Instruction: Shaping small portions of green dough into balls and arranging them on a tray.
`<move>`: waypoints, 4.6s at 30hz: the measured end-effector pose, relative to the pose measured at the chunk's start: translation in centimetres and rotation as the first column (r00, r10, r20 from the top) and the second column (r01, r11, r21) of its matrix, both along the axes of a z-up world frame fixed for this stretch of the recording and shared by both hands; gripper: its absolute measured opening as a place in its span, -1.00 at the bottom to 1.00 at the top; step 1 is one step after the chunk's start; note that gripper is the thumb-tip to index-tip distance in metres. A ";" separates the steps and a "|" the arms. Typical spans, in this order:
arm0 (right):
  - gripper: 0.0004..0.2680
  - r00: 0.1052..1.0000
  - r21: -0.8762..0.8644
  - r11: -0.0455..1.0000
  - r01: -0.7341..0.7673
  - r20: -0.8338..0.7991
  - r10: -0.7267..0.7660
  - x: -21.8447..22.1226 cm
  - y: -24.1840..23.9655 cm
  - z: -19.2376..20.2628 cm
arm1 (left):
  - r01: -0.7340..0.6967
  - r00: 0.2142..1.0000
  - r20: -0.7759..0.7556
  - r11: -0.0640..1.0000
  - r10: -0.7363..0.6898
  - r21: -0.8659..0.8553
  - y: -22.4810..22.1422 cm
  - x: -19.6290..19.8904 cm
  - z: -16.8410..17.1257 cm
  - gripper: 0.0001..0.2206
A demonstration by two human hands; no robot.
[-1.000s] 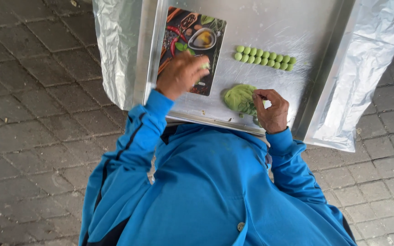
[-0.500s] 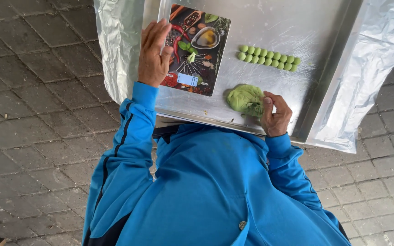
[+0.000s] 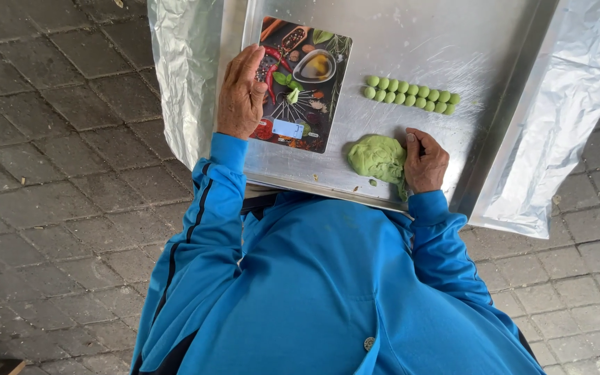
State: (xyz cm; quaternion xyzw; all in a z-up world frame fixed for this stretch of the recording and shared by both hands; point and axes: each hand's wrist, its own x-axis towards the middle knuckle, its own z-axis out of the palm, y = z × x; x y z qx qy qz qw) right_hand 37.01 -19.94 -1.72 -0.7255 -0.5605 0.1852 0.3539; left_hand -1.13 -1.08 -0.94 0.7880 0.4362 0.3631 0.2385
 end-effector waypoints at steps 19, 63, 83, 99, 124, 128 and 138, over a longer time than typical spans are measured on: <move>-0.83 1.000 0.022 1.000 -0.006 -0.013 0.007 0.2 -0.1 -0.3 | -0.014 1.000 0.023 1.000 0.014 0.002 -0.1 -0.5 -0.7 -0.35; -0.80 0.551 0.253 0.965 0.075 -0.817 0.171 -6.6 -3.0 3.6 | 0.415 0.736 0.622 0.904 -0.267 -0.104 -13.3 15.0 3.0 -0.89; -0.77 0.723 0.299 0.946 -0.126 -0.625 0.294 -5.0 -2.2 2.9 | 0.570 0.618 0.786 0.675 0.022 -0.468 -16.0 16.2 1.3 -0.62; -0.79 0.807 0.300 0.930 -0.214 -0.482 0.341 -5.0 -2.9 0.9 | 0.590 0.647 0.762 0.650 -0.027 -0.478 -14.4 16.4 5.1 -0.79; -0.60 0.680 0.296 0.952 -0.074 -0.684 0.265 -8.2 -0.4 7.2 | 0.461 0.736 0.653 0.838 -0.177 -0.292 -13.9 16.1 5.1 -0.72; -0.75 0.653 0.312 0.944 -0.108 -0.694 0.304 -9.1 -1.0 6.8 | 0.461 0.697 0.705 0.833 -0.127 -0.306 -12.6 15.1 6.6 -0.79; -0.61 0.835 0.470 0.851 -0.235 -0.351 0.424 -6.1 -0.6 4.3 | 0.602 0.651 0.756 0.656 -0.073 -0.455 -13.7 15.6 2.6 -0.62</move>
